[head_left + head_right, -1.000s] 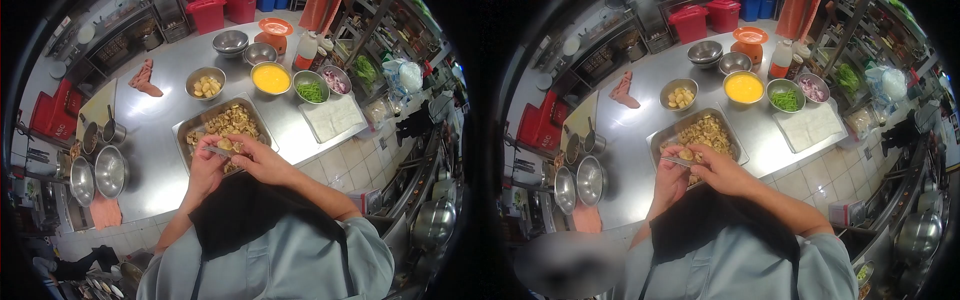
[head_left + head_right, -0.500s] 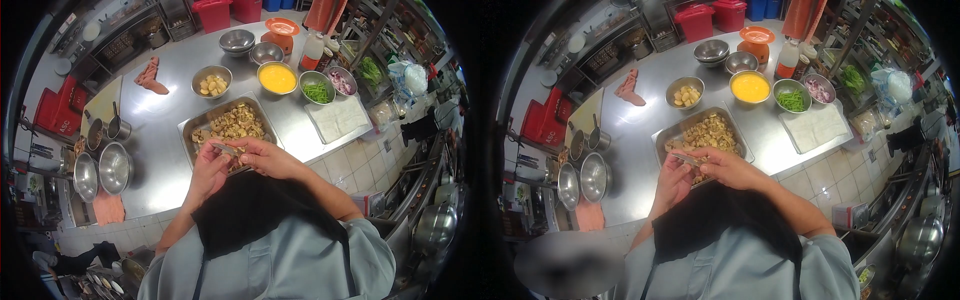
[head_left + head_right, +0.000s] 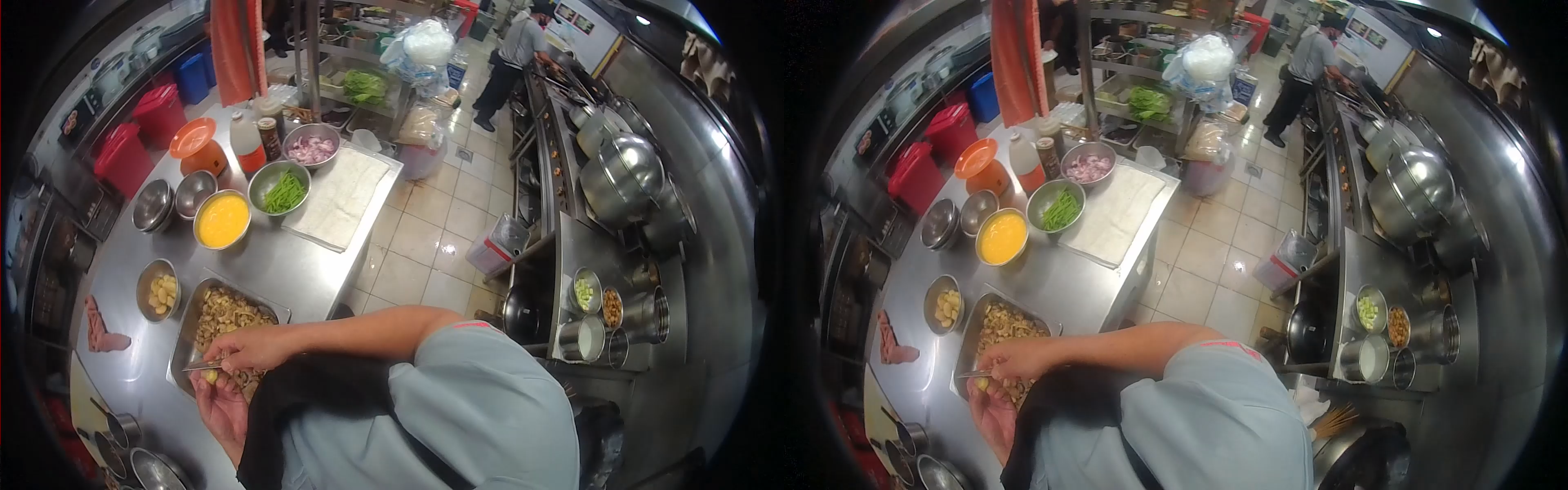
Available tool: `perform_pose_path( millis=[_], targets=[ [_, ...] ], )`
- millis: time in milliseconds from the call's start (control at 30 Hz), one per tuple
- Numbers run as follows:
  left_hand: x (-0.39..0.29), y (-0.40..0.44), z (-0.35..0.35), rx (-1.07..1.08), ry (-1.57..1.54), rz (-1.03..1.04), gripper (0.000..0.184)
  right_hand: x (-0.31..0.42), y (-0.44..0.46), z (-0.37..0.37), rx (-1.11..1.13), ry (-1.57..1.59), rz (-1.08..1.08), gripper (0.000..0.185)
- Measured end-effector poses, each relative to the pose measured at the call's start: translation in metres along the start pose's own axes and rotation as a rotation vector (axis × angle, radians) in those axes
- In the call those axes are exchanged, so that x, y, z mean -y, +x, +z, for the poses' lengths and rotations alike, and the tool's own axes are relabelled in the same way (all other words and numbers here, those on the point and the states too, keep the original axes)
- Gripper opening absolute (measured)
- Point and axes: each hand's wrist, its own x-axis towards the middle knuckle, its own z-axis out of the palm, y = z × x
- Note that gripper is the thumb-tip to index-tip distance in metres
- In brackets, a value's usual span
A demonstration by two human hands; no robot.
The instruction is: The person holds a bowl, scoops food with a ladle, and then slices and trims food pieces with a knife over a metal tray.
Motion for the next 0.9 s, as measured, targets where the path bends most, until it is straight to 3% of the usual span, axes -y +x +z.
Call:
perform_pose_path(
  millis=[100,200,300,500,800,867,900],
  targets=[
    [-0.002,-0.001,0.007,-0.064,0.004,-0.016,0.042,-0.010,0.000,0.001,-0.089,0.033,-0.181,0.056],
    [0.003,0.002,0.006,-0.105,0.027,-0.007,0.045,-0.003,-0.009,0.000,-0.127,-0.143,-0.197,0.062],
    [0.003,0.000,-0.006,-0.124,0.075,-0.009,0.048,-0.001,-0.013,0.002,-0.162,-0.203,-0.064,0.056],
    [-0.001,0.004,-0.020,-0.025,0.039,-0.102,0.049,0.008,-0.014,-0.007,-0.099,-0.415,-0.003,0.034],
    [0.002,0.004,-0.003,-0.054,0.006,-0.086,0.041,-0.010,-0.007,-0.014,-0.230,-0.415,-0.326,0.030],
    [0.003,0.004,0.001,-0.096,-0.039,-0.099,0.038,0.001,-0.009,-0.014,-0.140,-0.413,-0.206,0.031],
    [0.002,0.006,-0.008,-0.105,-0.068,-0.124,0.036,-0.020,-0.001,-0.008,-0.224,-0.440,-0.300,0.035]
  ],
)
